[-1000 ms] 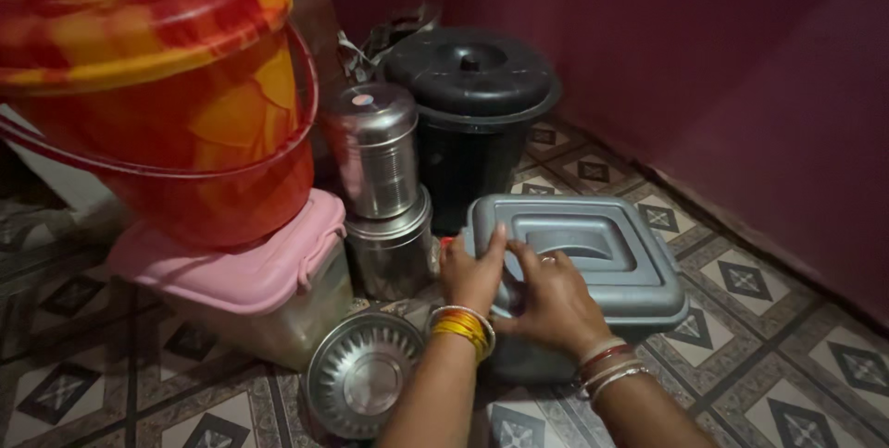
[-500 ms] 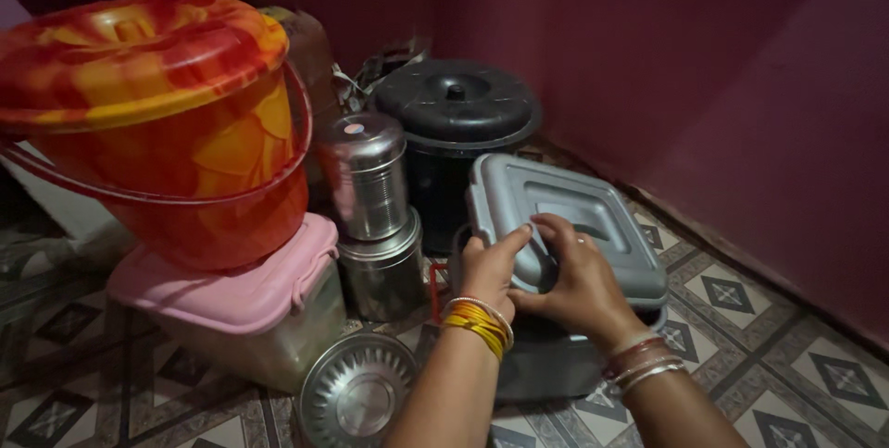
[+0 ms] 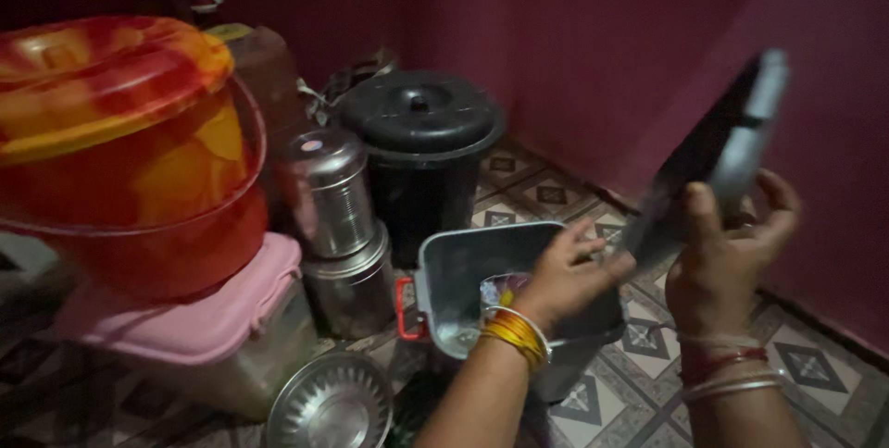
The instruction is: The person sits on the floor and cleans a grey plastic container and its lid using a cloth. They wipe the inside and outside of the container and the lid, then place the lid back on. Finally, they pick up a red and yellow bucket and wipe its exterior.
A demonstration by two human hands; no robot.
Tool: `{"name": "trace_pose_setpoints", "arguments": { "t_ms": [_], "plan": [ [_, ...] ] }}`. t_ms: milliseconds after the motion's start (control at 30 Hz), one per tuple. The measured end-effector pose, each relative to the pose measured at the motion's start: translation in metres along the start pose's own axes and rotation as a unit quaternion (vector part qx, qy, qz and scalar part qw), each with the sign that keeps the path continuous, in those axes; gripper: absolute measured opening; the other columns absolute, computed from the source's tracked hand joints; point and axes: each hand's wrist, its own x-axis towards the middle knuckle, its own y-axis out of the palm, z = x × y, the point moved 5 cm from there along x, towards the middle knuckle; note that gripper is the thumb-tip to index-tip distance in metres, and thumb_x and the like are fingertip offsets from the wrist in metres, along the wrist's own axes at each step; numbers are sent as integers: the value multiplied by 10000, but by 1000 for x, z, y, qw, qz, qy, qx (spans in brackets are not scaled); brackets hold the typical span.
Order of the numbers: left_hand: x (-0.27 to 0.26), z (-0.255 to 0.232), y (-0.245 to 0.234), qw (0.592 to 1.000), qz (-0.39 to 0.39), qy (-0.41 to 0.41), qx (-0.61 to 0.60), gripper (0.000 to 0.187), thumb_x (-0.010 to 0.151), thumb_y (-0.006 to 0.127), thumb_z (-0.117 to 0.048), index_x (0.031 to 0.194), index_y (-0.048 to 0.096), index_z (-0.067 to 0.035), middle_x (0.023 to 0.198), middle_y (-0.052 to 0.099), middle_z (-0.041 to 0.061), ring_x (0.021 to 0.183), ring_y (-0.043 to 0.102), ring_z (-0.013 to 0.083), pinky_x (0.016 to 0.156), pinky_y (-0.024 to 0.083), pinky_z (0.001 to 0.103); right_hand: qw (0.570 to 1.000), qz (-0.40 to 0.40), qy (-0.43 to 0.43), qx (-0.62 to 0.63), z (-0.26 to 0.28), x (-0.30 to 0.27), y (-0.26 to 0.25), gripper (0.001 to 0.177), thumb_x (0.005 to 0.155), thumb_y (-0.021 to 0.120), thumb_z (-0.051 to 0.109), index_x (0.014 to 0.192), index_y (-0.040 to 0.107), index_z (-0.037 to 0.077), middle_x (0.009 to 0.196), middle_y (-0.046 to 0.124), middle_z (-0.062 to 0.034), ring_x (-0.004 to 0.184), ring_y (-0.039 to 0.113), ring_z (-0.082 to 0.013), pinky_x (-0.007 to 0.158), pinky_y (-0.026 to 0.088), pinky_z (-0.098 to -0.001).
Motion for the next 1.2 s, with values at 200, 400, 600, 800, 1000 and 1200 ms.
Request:
{"name": "trace_pose_setpoints", "arguments": {
  "t_ms": [200,400,600,800,1000,1200],
  "plan": [
    [-2,-42,34,894,-159,188,374,486,895,671,-84,1376,615,-135,1441,581,133,1324,491,364,1109,367,478,991,-31,1,131,15,18,-11,560,1009,657,388,1395,359,113,1391,465,-122,1324,573,-257,1101,537,-493],
    [-37,-73,23,734,-249,344,530,148,890,642,-62,971,743,-133,1061,729,54,1215,578,317,1074,382,547,966,-52,101,234,10,-7,-5,544,986,336,457,1359,548,123,1405,537,-147,1361,551,-298,1098,495,-538],
    [-47,-100,-16,646,-289,429,561,116,855,644,-120,934,721,-156,951,691,20,1095,647,246,987,402,543,965,-5,148,218,-7,-7,29,509,1048,274,370,1393,521,89,1375,552,-151,1304,574,-280,1095,524,-487],
    [-23,-122,-101,594,-303,396,631,124,828,648,-135,898,742,-176,896,687,11,979,652,238,954,418,544,930,37,348,114,-78,14,75,371,1039,410,354,1299,546,126,1235,639,-93,1085,680,-198,767,619,-316],
    [11,-133,-171,541,-357,367,667,123,803,646,-141,782,764,-168,899,682,20,1040,641,247,927,453,459,898,83,412,131,-165,62,141,292,1060,525,285,1204,514,31,1127,580,-109,1090,697,-255,775,557,-341],
    [52,-114,-234,552,-368,269,699,146,847,625,-155,810,766,-152,958,695,65,974,663,262,825,489,435,873,87,469,97,-219,76,202,349,1037,543,266,1271,561,8,1040,564,-75,1009,629,-236,835,621,-467]
  ]
}}
